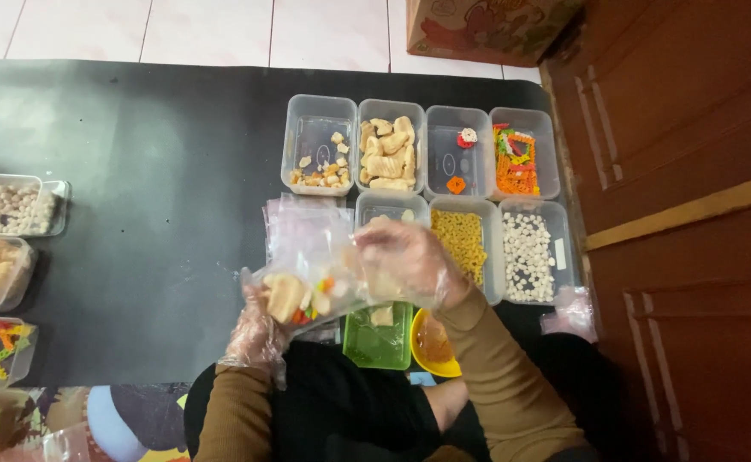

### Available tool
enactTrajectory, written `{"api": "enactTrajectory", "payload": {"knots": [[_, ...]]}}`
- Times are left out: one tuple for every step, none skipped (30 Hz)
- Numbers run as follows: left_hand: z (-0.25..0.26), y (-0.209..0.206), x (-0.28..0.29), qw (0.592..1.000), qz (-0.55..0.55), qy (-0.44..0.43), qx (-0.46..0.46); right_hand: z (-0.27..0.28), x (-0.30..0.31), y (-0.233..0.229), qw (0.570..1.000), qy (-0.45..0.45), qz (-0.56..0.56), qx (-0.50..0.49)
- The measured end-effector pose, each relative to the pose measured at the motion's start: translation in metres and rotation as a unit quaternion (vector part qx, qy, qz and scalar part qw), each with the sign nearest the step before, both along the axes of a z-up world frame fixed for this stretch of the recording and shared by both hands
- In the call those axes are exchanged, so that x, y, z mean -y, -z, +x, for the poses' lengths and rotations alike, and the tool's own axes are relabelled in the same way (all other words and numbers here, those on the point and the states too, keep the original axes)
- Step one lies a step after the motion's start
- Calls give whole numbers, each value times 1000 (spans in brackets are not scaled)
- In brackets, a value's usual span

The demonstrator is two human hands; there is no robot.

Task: A person is manually picking various snack items from several plastic containers and placing them into a small plastic bag to create a mix.

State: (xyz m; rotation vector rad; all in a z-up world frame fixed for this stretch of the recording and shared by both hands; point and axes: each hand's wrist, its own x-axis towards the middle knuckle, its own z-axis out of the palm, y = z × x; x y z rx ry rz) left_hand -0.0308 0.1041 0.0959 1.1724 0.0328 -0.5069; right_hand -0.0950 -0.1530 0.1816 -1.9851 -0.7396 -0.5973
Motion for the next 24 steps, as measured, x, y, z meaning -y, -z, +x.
{"api": "enactTrajectory", "payload": {"knots": [[8,-12,-3,989,-34,-14,-140,1,1,1,964,164,128,-163],[16,-24,-5,958,-69,-26,-276,2,2,1,860,316,247,-315],[19,-19,-7,958,-68,-25,-276,4,19,47,859,317,248,-315],[20,-14,-10,958,-75,-41,-273,5,34,93,843,350,210,-351],[21,-9,-13,958,-83,-56,-270,6,50,139,823,382,171,-384],[21,7,-17,958,-81,-55,-271,3,24,141,821,383,172,-385],[21,23,-22,964,-84,-60,-245,0,-1,143,803,324,258,-428],[21,38,-27,970,-88,-66,-217,-3,-26,144,776,258,340,-464],[21,37,-26,970,-87,-66,-218,-3,-23,164,775,259,341,-465],[22,37,-25,968,-85,-63,-228,-2,-19,183,818,293,125,-479],[23,35,-24,966,-83,-59,-238,-2,-16,202,820,313,-96,-470],[23,39,-26,966,-84,-61,-236,8,-23,167,821,312,-97,-468],[23,43,-27,970,-86,-58,-220,18,-29,132,706,311,267,-577],[23,46,-29,973,-86,-53,-205,27,-37,97,478,261,590,-596],[22,50,-31,974,-85,-52,-205,24,-19,133,477,261,592,-595],[22,54,-32,975,-91,-56,-193,22,1,169,478,195,603,-608],[21,58,-33,977,-97,-59,-180,20,20,205,477,128,611,-619],[21,62,-34,977,-97,-61,-181,13,29,236,477,128,610,-620],[21,66,-35,972,-100,-80,-199,6,38,267,526,138,618,-568],[24,70,-35,966,-102,-96,-217,0,48,299,572,149,624,-511],[27,69,-33,966,-102,-96,-218,-3,48,271,572,149,624,-511],[28,67,-33,968,-85,-85,-219,-8,47,243,562,177,617,-522],[28,66,-32,970,-67,-74,-220,-13,45,215,552,205,609,-532],[27,63,-32,971,-67,-73,-220,-15,49,213,552,205,609,-532]]}}
